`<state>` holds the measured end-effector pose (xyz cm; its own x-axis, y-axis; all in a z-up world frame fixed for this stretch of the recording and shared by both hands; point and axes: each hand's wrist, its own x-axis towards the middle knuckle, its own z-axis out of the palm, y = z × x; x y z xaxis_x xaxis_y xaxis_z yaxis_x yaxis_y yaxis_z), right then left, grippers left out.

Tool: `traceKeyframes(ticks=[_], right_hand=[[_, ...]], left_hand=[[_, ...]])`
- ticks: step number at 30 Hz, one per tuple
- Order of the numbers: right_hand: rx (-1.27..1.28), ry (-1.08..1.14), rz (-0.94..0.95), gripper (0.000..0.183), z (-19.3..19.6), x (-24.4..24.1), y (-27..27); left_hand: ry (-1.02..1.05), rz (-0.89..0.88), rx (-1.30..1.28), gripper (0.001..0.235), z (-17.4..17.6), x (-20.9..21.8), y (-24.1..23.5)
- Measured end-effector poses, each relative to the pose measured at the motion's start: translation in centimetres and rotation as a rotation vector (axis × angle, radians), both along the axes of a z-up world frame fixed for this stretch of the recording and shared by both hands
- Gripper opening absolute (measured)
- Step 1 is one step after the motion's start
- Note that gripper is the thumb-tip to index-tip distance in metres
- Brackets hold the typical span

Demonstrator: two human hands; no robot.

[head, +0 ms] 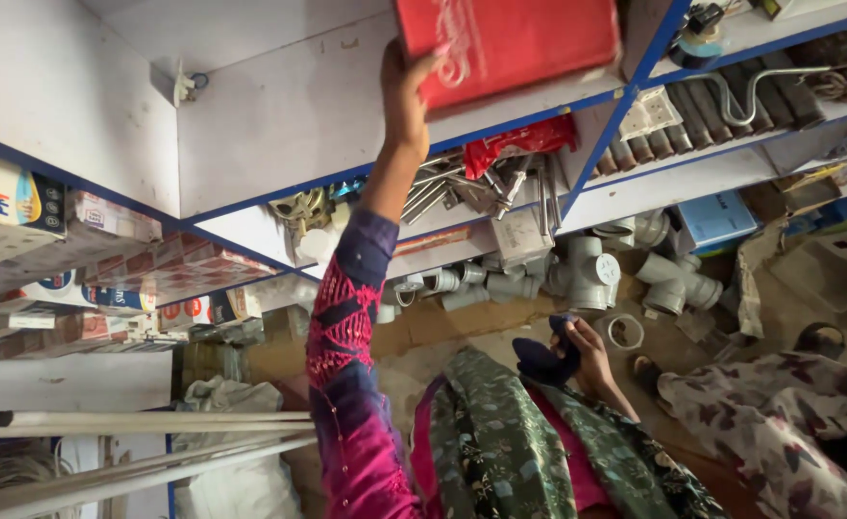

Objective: Cleaning and organizing boxes of plumbing and hardware items on a shelf.

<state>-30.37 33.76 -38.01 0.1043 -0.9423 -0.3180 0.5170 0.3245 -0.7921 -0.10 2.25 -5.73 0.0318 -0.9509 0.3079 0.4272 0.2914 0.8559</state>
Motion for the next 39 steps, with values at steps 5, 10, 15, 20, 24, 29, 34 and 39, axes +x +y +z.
traceKeyframes(ticks=[5, 10, 15, 20, 24, 29, 34, 39], right_hand=[[-0.003, 0.036, 0.056, 0.025, 1.4, 0.8, -0.6], [-0.041, 0.192, 0.127, 0.023, 1.8, 1.9, -1.7], [-0.127, 0.322, 0.133, 0.023, 3.1, 3.0, -6.4], [-0.483, 0.403, 0.053, 0.022, 15.4, 4.8, -12.8], [-0.790, 0.400, -0.015, 0.016, 26.9, 9.6, -16.9], [-1.040, 0.576, -0.090, 0.013, 31.9, 15.8, -24.5], [-1.058, 0.400, -0.190, 0.019, 31.6, 22.4, -29.8], [-1.177, 0.438, -0.240, 0.015, 30.0, 25.5, -30.7]], left_hand=[[0.139, 0.150, -0.068, 0.046, -2.8, 3.9, 5.2], [0.183, 0.261, -0.151, 0.049, -3.8, 10.0, 7.3], [0.033, 0.391, -0.240, 0.060, -4.6, 15.6, 6.8], [-0.122, 0.490, -0.301, 0.070, -4.7, 19.0, 5.0], [-0.227, 0.419, -0.361, 0.075, -3.2, 20.8, 3.8], [-0.362, 0.291, -0.465, 0.079, -0.9, 22.5, 2.5], [-0.557, 0.256, -0.528, 0.083, 0.9, 23.7, 3.0], [-0.672, 0.275, -0.433, 0.081, -0.1, 26.0, 4.2]])
